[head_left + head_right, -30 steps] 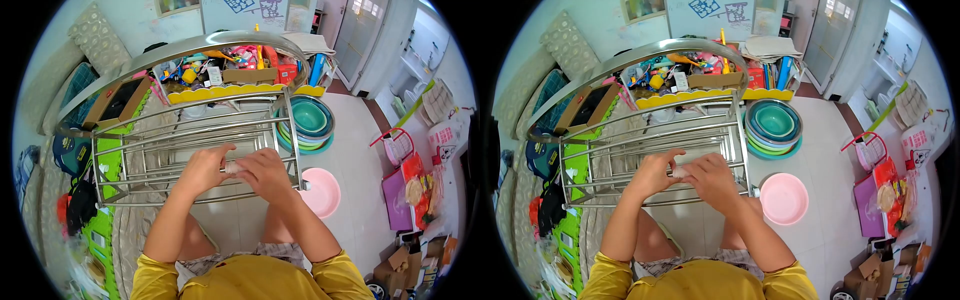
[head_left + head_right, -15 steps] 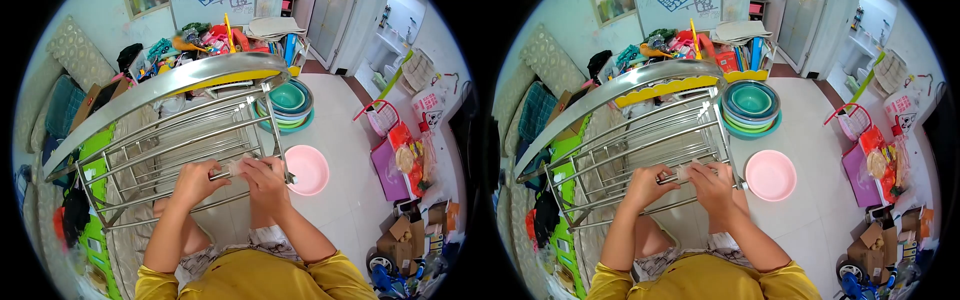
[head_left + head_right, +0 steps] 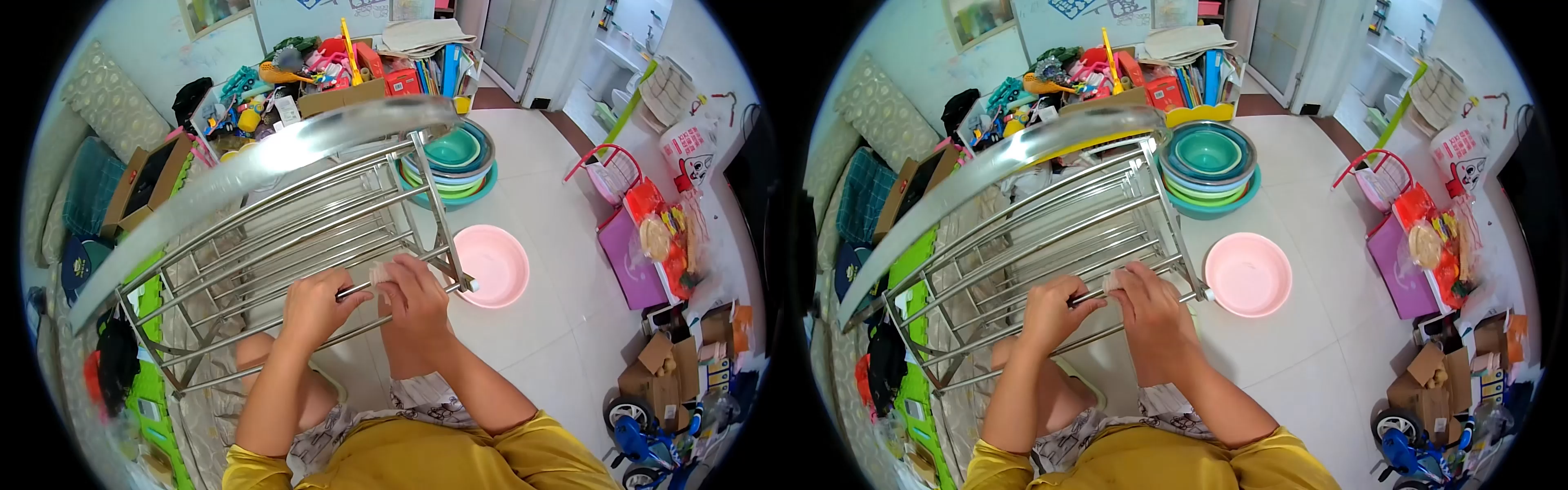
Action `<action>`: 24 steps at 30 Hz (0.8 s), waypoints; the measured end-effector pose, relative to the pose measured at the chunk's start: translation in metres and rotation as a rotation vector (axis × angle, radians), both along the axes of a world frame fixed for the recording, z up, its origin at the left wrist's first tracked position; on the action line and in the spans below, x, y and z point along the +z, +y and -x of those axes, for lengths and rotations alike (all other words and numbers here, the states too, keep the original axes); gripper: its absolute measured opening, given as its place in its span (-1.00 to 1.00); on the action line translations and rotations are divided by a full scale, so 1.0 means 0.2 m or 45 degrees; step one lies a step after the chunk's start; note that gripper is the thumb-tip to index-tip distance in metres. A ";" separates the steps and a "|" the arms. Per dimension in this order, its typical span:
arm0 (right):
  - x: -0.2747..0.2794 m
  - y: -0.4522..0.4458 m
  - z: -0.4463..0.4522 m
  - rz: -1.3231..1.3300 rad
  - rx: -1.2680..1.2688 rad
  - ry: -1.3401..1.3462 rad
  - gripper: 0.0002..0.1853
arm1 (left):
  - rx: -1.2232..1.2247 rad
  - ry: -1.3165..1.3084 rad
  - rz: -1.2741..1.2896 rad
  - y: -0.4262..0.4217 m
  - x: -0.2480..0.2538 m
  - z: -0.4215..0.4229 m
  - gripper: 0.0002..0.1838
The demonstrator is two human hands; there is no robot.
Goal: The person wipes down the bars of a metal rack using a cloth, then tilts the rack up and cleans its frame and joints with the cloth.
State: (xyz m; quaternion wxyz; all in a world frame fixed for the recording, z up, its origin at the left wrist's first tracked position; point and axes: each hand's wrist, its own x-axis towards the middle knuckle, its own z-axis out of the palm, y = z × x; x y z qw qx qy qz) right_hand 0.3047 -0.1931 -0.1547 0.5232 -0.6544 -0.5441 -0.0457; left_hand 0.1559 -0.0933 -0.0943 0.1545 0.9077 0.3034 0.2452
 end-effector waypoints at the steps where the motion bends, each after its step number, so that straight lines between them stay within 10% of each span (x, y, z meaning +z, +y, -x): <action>1: -0.03 -0.01 -0.01 -0.024 0.020 -0.012 -0.65 | -0.009 -0.005 0.031 0.00 -0.04 0.00 -0.62; 24: -0.22 -0.09 -0.18 -0.220 -0.280 0.023 -0.73 | -0.138 -0.054 -0.095 -0.08 -0.25 -0.01 -0.77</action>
